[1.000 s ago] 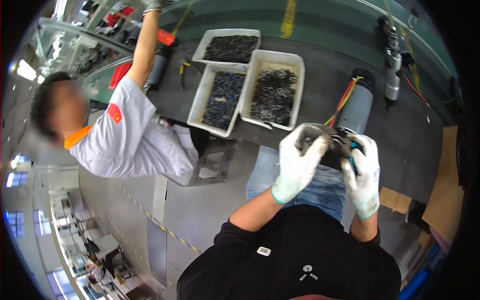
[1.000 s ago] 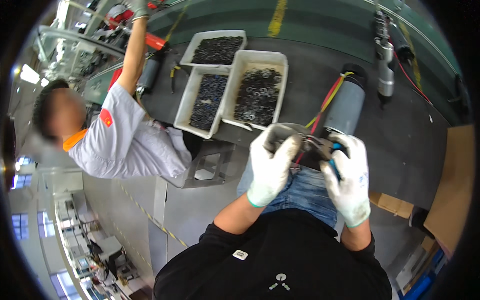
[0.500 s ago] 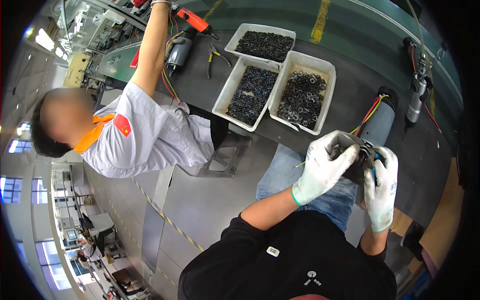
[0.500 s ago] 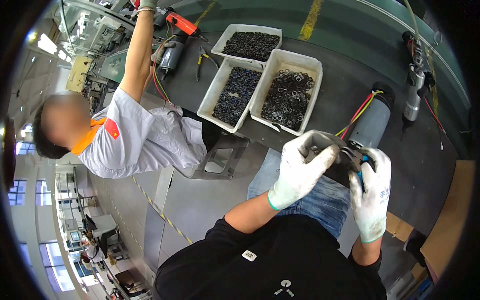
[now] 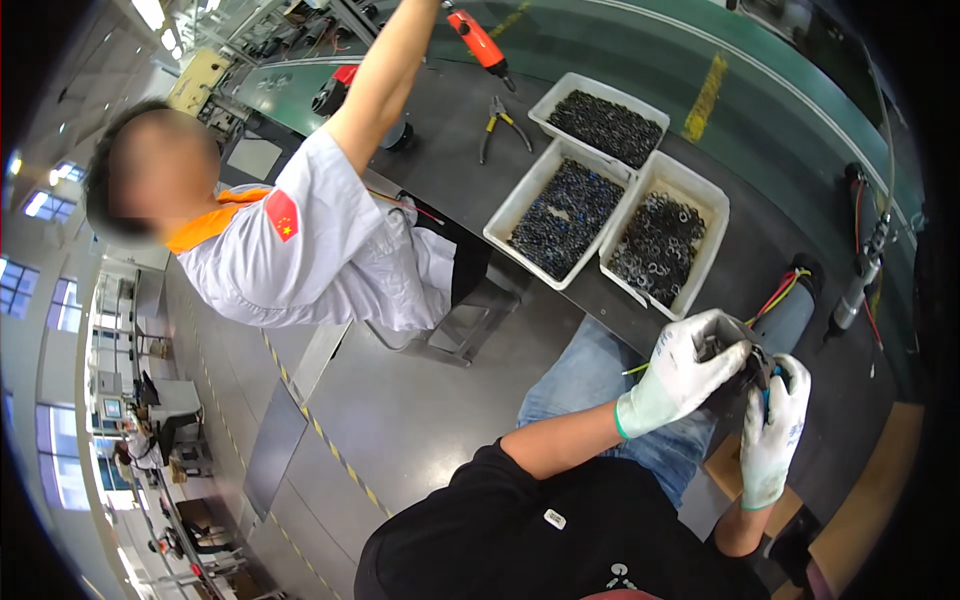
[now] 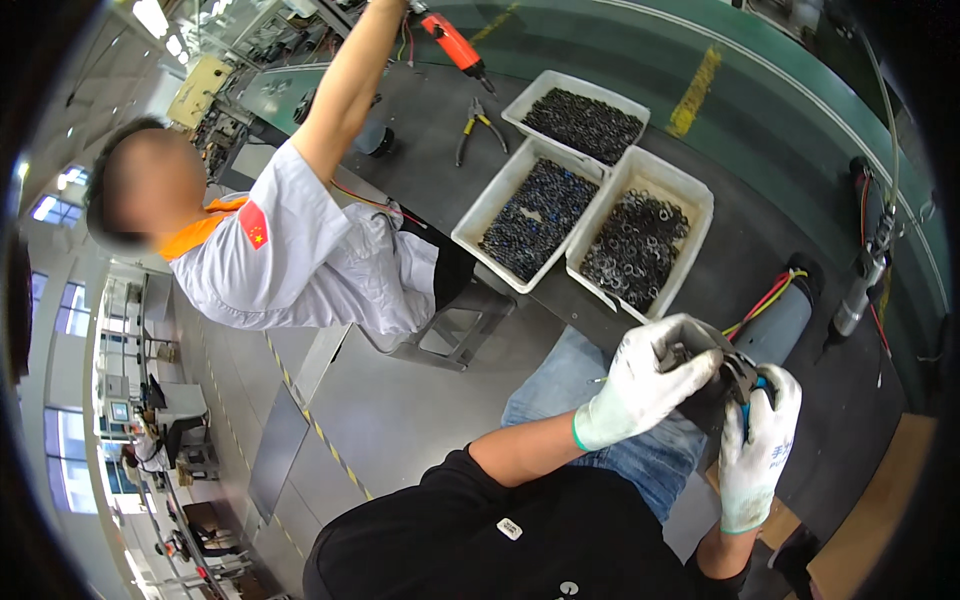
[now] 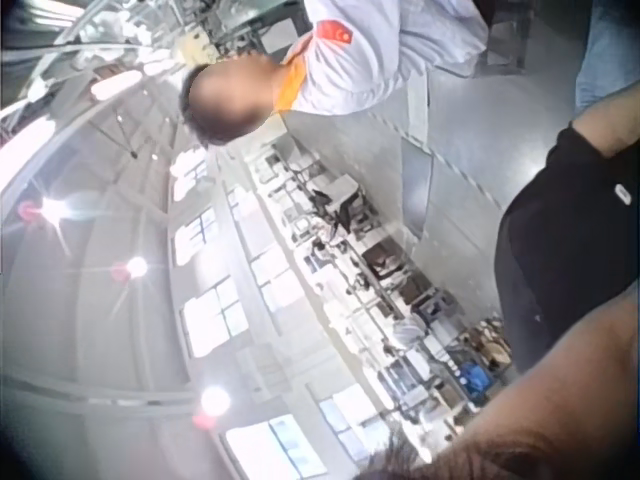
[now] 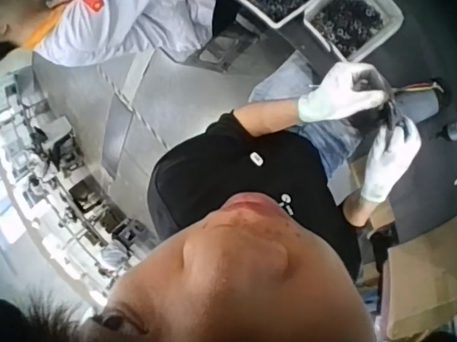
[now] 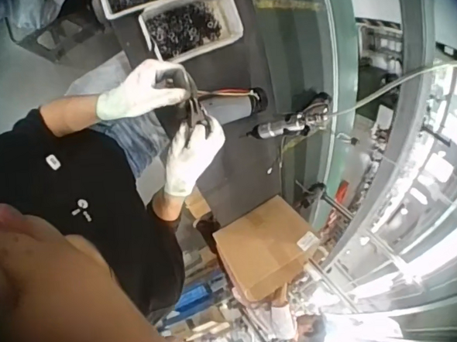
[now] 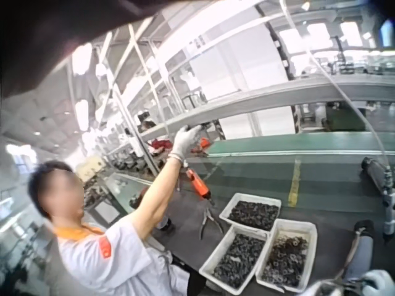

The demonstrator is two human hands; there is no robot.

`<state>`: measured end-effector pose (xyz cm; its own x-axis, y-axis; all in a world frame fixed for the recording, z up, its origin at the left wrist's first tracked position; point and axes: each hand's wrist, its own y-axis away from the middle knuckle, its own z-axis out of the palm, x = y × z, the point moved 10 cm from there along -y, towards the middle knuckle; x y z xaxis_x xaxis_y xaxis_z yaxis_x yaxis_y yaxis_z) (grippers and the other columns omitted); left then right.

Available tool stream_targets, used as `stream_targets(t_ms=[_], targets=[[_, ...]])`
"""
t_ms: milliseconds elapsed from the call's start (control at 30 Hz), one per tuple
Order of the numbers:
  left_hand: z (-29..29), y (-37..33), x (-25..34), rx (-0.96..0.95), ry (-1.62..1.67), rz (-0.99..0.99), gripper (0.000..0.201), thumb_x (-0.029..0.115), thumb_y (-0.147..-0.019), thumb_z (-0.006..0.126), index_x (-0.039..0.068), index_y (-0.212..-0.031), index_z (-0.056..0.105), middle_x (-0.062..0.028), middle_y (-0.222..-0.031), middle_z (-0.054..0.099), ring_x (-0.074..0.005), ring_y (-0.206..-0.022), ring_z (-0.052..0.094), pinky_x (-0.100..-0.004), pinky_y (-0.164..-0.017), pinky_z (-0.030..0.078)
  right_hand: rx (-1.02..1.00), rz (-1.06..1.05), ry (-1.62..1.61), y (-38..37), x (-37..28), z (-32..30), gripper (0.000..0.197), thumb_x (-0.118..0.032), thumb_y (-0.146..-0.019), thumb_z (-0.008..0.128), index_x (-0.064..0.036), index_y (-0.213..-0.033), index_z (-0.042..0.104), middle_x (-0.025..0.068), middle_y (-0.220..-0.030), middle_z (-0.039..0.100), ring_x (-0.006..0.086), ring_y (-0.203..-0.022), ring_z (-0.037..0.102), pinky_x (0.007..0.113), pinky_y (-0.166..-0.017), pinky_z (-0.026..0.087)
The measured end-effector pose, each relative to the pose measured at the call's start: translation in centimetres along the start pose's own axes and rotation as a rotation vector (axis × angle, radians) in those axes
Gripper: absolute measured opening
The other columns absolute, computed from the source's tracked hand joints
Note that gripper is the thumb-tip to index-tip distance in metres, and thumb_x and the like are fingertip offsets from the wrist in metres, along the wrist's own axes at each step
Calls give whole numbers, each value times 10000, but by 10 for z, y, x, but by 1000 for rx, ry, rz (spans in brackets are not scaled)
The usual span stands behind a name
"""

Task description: Assemble electric motors on an industrial production line by fitting casings and using an electric screwdriver to secure components.

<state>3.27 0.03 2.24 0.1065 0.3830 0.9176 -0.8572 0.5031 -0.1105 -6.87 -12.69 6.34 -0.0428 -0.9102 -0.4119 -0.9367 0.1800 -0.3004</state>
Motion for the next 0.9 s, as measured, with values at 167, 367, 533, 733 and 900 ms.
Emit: stream_targets(t_ms=[167, 367, 533, 733, 900], targets=[[0, 2, 1, 0, 11, -55, 96, 50, -998, 669, -28, -1048, 694, -15, -872, 695, -32, -798, 611, -228, -715, 520, 48, -44, 55, -1, -10, -3, 238, -8, -849, 680, 71, -1055, 593, 237, -1274, 565, 431, -1186, 553, 475, -1031, 453], [1, 2, -4, 20, 39, -50, 98, 57, -992, 675, -24, -1037, 706, -17, -881, 708, -31, -797, 613, -218, -711, 516, 27, -45, 71, 0, -4, -1, 249, -7, -829, 705, 71, -1039, 596, 248, -1255, 567, 445, -1165, 560, 476, -1013, 467], [15, -2, -5, -43, -87, -115, 128, 79, -976, 681, -33, -1031, 710, -47, -919, 738, -68, -805, 645, -244, -724, 527, 27, -60, 15, 7, 11, -12, 259, -21, -846, 693, 58, -1085, 634, 233, -1195, 606, 435, -1086, 611, 453, -950, 505], [66, -28, 16, -4, -976, 596, 293, 204, -1016, 622, -51, -1157, 650, -240, -989, 722, -404, -871, 710, -481, -812, 565, 266, 159, -147, 22, 73, -33, 210, -96, -959, 634, 81, -1067, 666, 218, -1118, 669, 385, -943, 679, 397, -868, 534], [114, -100, -68, -198, -1328, 302, 479, 375, -1058, 530, -50, -1264, 611, -299, -1150, 695, -416, -1051, 693, -512, -900, 559, 439, 156, -187, 35, 122, -23, 302, -177, -1029, 595, 85, -1157, 672, 247, -1160, 699, 335, -986, 700, 376, -888, 530]])
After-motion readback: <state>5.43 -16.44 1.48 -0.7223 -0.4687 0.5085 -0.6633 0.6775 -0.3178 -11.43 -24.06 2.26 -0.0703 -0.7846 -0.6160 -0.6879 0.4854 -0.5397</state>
